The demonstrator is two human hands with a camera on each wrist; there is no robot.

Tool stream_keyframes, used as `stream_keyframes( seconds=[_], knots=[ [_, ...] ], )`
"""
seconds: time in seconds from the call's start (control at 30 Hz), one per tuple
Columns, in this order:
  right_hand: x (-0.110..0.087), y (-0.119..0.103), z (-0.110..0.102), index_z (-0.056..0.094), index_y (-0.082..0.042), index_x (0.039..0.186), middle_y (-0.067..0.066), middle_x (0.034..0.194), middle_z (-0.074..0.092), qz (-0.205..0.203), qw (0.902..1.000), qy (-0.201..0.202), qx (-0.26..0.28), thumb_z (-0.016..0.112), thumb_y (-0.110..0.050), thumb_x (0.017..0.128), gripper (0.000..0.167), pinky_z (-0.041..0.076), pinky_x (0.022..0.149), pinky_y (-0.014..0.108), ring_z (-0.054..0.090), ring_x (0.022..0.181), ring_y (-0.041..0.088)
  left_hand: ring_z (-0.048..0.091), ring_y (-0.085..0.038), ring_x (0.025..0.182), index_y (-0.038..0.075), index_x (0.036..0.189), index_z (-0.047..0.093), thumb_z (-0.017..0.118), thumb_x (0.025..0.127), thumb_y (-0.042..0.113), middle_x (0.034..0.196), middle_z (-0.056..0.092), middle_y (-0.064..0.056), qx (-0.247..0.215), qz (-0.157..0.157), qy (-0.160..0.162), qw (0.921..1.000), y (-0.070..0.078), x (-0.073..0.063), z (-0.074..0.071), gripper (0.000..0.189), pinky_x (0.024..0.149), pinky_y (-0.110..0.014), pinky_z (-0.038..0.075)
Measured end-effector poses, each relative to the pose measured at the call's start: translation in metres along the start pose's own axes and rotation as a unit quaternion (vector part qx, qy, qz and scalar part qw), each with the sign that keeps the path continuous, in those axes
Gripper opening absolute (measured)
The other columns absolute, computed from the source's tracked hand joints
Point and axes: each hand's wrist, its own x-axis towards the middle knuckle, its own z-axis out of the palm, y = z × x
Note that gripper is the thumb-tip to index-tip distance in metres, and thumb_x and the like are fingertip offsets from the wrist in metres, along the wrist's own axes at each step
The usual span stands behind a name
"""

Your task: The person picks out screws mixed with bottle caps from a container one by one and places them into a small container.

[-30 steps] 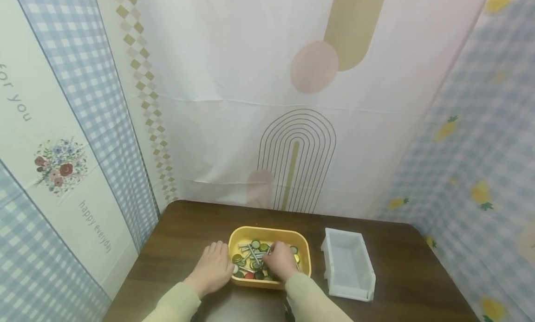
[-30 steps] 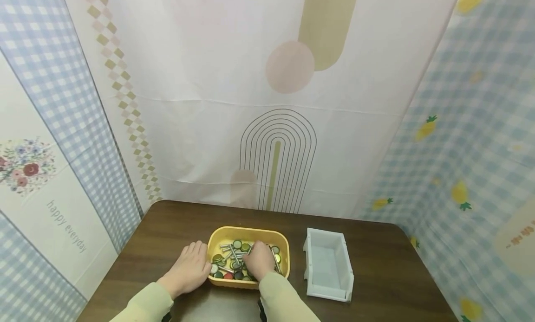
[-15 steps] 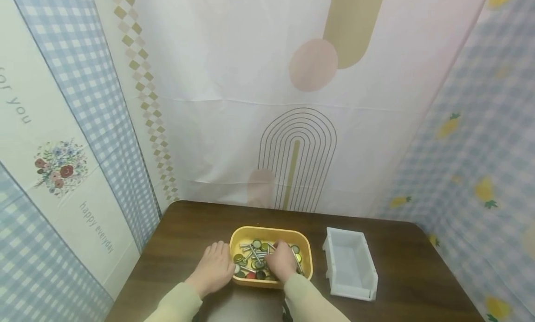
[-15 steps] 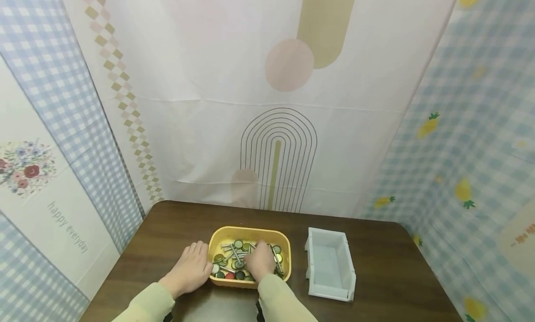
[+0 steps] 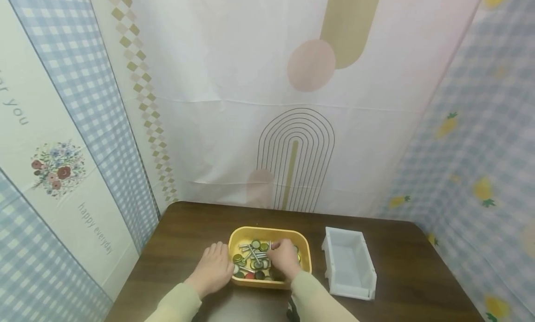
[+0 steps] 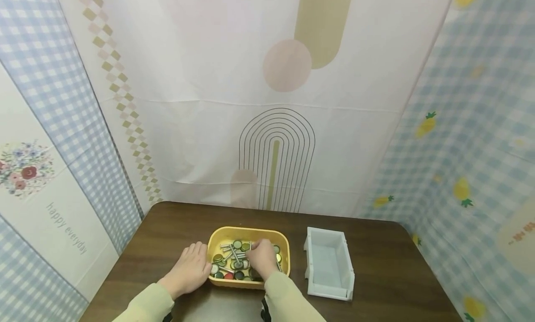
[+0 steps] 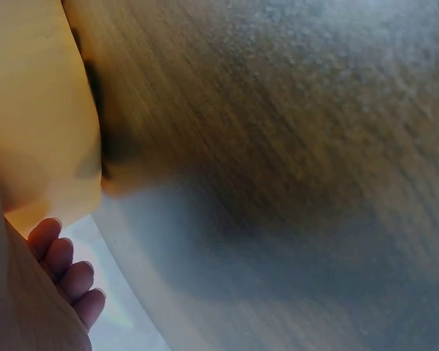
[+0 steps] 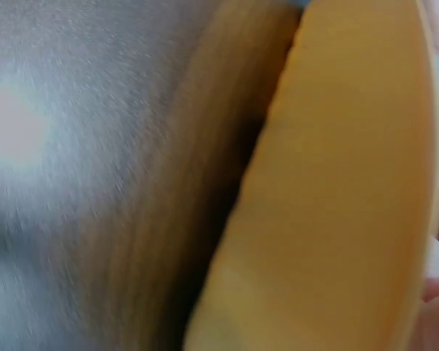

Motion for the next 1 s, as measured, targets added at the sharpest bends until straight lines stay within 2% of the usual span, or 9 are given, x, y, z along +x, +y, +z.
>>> stream_keyframes(
  seconds=[0.2,0.47,0.57,0.7,1.0],
  knots=[
    [0.002,0.003,-0.019,0.062,0.003,0.087,0.009,0.078,0.061,-0.012,0.9974,-0.019,0.069,0.065,-0.001,0.079,0.01,0.052,0.056,0.033,0.06,0.064,0.019,0.035,-0.021,0.08,0.006,0.092,0.046,0.05,0.088,0.02,0.084,0.033,-0.002,-0.005,-0.001,0.005,1.0,0.001,0.0,0.0,0.015,0.077,-0.04,0.034],
    [0.003,0.012,-0.05,0.059,0.007,0.095,0.017,0.084,0.066,-0.002,0.9929,-0.048,0.109,0.064,-0.001,0.082,0.016,0.055,0.062,0.039,0.063,0.067,0.023,0.034,-0.02,0.078,0.005,0.092,0.046,0.052,0.088,0.019,0.083,0.033,-0.002,-0.009,0.005,0.023,0.9997,0.0,-0.001,0.002,0.016,0.075,-0.04,0.034],
    [0.002,0.017,-0.064,0.059,0.009,0.099,0.021,0.088,0.066,-0.002,0.992,-0.046,0.118,0.062,-0.001,0.084,0.018,0.055,0.063,0.038,0.065,0.07,0.026,0.035,-0.02,0.077,0.005,0.091,0.046,0.051,0.087,0.019,0.082,0.032,-0.001,-0.007,0.01,0.039,0.9992,-0.001,-0.001,0.003,0.016,0.074,-0.04,0.034],
    [0.0,0.02,-0.088,0.059,0.011,0.103,0.019,0.089,0.066,0.007,0.9921,-0.027,0.122,0.061,0.0,0.085,0.021,0.055,0.065,0.037,0.066,0.074,0.028,0.034,-0.019,0.076,0.005,0.09,0.046,0.051,0.085,0.02,0.081,0.03,0.0,-0.004,0.014,0.051,0.9986,-0.003,-0.002,0.006,0.017,0.073,-0.039,0.034],
    [0.001,0.048,-0.141,0.059,0.01,0.106,0.016,0.09,0.067,0.033,0.9918,0.01,0.124,0.061,-0.002,0.086,0.023,0.055,0.069,0.036,0.067,0.08,0.03,0.036,-0.021,0.081,0.004,0.095,0.046,0.049,0.088,0.02,0.084,0.033,-0.002,-0.003,-0.006,0.007,1.0,-0.001,-0.001,0.002,0.018,0.079,-0.041,0.035]
  ],
)
